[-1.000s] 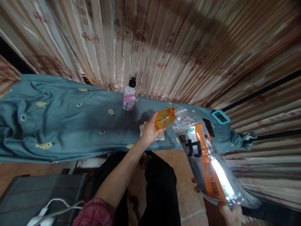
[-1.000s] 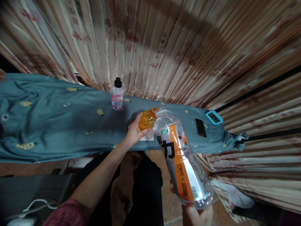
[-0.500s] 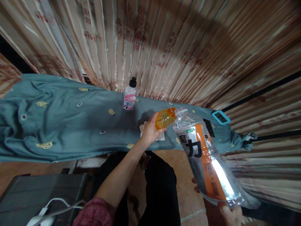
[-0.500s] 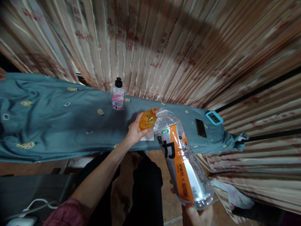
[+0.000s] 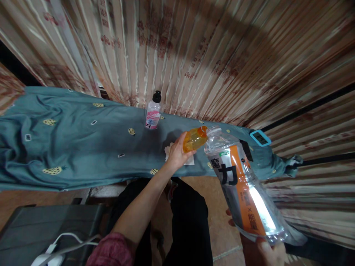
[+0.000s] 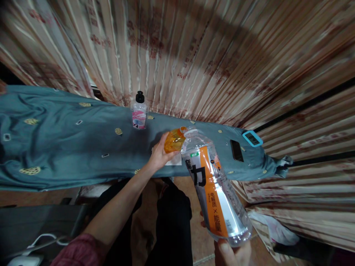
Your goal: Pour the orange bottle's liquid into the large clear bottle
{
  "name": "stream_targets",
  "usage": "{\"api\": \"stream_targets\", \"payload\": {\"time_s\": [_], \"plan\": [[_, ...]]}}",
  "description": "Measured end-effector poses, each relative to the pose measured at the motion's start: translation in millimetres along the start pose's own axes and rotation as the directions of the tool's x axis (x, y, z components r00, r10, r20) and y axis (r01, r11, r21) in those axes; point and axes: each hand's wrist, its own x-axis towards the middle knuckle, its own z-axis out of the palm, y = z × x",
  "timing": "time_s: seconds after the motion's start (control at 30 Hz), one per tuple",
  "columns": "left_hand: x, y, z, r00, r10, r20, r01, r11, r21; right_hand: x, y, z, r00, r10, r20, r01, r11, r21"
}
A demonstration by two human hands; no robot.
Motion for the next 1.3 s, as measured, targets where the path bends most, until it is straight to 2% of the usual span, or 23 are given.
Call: {"api": "stream_targets", "payload": {"time_s": [0.1, 0.17, 0.67, 0.87, 1.03, 1.3], "plan": [[0, 0, -0.3, 1.000, 0.006, 0.002, -0.006, 1.000, -0.008, -2, -4, 3, 0.996, 0.077, -0.051, -0.075, 0.996, 0.047], [0, 0, -0.3, 1.000, 0.007, -0.001, -0.007, 1.000, -0.005, -3, -5, 5, 0.995, 0.095, -0.043, -0.091, 0.993, 0.081], [-1, 2, -2.0, 1.000, 0.023, -0.004, -0.023, 1.000, 0.015, -6, -10, 16, 0.991, 0.101, -0.089, -0.093, 0.992, 0.088], [-1, 0, -0.4, 1.000, 0.028, -0.010, -0.028, 1.000, 0.004, -4, -1, 6, 0.997, 0.072, -0.036, -0.070, 0.997, 0.044], [-1, 0, -0.6, 1.000, 0.026, -0.006, -0.026, 1.000, -0.002, -4, 6, 0, 0.996, 0.066, -0.051, -0.065, 0.998, 0.027], [-1, -1, -0.2, 0.999, 0.042, -0.008, -0.042, 0.999, -0.012, -5, -3, 11, 0.993, 0.080, -0.089, -0.075, 0.995, 0.062]]}}
